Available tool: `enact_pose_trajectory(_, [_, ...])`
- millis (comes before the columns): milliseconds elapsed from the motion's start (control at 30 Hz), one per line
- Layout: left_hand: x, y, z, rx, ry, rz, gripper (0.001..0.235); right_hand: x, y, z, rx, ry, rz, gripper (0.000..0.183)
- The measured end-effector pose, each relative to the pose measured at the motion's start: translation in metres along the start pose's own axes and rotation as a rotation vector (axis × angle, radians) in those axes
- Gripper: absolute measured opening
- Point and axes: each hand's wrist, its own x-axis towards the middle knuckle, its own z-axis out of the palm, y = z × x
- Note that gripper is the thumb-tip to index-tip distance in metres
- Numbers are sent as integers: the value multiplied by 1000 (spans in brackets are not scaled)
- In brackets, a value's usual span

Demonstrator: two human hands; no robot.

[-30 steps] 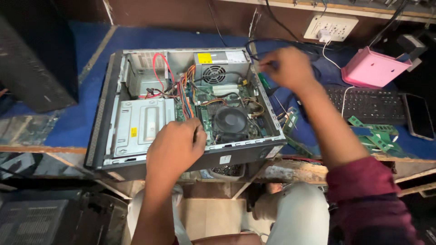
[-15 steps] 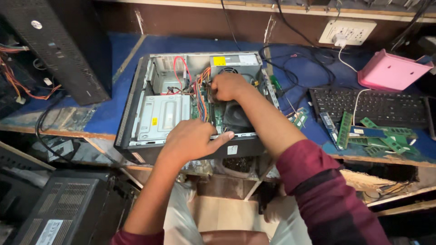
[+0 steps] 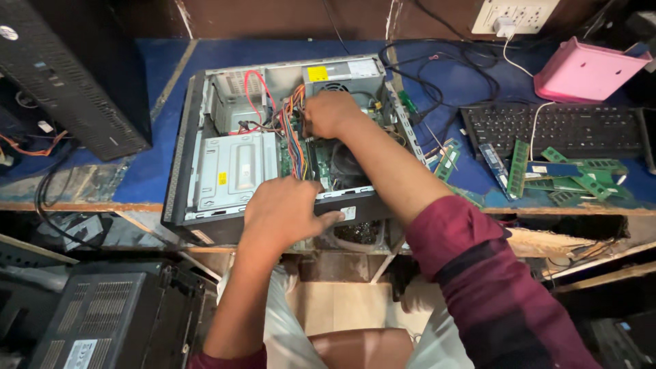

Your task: The person uses a screwdriver to loosen screws on a computer motherboard, removes a RAM stick, and then installs a new RAM stick into the slot. The person then tightens the screws to secure the new RAM stick.

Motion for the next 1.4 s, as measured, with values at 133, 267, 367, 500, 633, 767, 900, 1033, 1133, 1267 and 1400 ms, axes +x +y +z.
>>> enact_pose_trajectory(133, [-2,1,1,-6,36,-22,53,-1,2,-4,27,-18,53,30])
enact_pose_trajectory(267, [-4,2,3,-11,65,-6,54,-3,1,-5,27,-32,63,32])
enact_pose_trajectory(367, [-6,3,5,-10,116,-25,55,-2,0,-6,19,-61,69,30])
enact_pose_trajectory(500, [-7,6,7,7,124,-43,56,-2,0,-7,21,-59,79,21])
enact_pose_trajectory(633, [-6,5,7,6,124,-22,55,-3,-4,-8,-29,-25,47,21])
enact_pose_trajectory(767, [-5,3,7,-14,143,10,56,-4,-11,-6,-110,9,-32,21])
enact_pose_trajectory(900, [-2,1,9,-15,114,-1,57,0,-13,3,-148,32,-44,23])
enact_pose_trajectory(1033, [-2,-1,11,-16,78,15,55,8,-12,14,-145,46,13,19])
enact_pose_trajectory(1133, [-4,-1,12,-18,145,55,54,10,-12,18,-161,72,23,18])
enact_pose_trajectory(1267, [-7,2,10,-4,169,28,56,5,-12,9,-104,-33,42,25])
enact_pose_trajectory(1400, [-8,6,8,1,122,-41,52,2,-11,-5,18,-180,176,38])
